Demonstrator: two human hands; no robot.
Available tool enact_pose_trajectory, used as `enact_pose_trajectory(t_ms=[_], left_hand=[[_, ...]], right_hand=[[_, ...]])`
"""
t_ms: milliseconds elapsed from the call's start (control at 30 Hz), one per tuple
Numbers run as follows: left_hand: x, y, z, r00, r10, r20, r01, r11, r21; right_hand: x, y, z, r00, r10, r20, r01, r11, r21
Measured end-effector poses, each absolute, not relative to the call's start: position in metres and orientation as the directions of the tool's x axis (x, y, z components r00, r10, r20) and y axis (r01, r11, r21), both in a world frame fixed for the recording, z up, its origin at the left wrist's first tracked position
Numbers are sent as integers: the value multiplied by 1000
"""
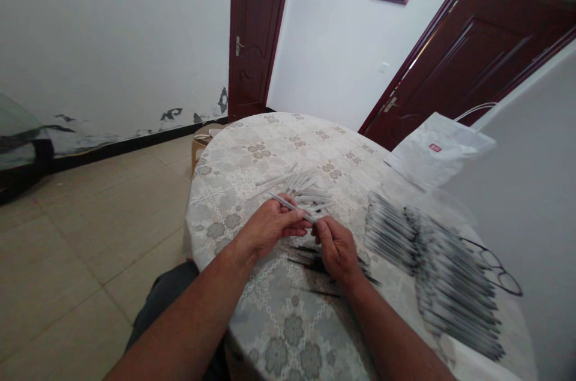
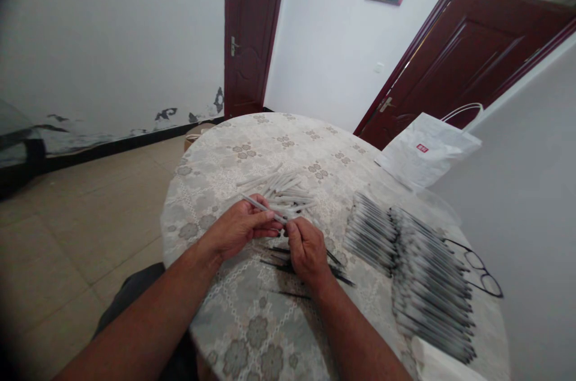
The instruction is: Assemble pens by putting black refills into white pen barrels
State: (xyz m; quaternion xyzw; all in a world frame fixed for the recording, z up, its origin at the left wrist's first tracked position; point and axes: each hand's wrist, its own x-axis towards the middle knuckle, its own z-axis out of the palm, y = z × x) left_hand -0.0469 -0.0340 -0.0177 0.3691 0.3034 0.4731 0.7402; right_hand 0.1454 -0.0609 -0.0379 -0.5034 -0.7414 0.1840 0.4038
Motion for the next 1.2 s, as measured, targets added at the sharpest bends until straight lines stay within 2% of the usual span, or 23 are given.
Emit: enact_pose_trajectory(t_ms=[133,267,367,467,633,767,967,1200], left_hand=[[-47,-34,-18,356,930,-98,-483,272,832],[-47,-34,-19,359,929,-92,-486,271,831],[-47,-33,-20,367,925,-96,-463,271,844],[-47,-33,-20,369,925,-92,-453,266,851],[-47,-34,-19,340,936,-89,-468,250,847],[-47,-32,-22,364,928,-81,-459,254,852],[-47,-32,-24,378,922,-84,-449,262,854],[-46,-33,-21,368,927,-77,-433,244,868]], right_hand=[[147,-61,-41,-135,887,442,558,437,-706],[145,-61,-41,-106,865,490,593,450,-667],[144,-61,-39,-150,884,443,621,433,-653],[146,-61,-39,-165,903,396,595,411,-690],[147,-61,-42,-124,887,445,579,429,-693],[145,-62,-36,-162,891,424,599,430,-675],[145,-62,-35,-150,931,333,516,361,-777],[145,-63,-31,-152,923,353,571,374,-731]])
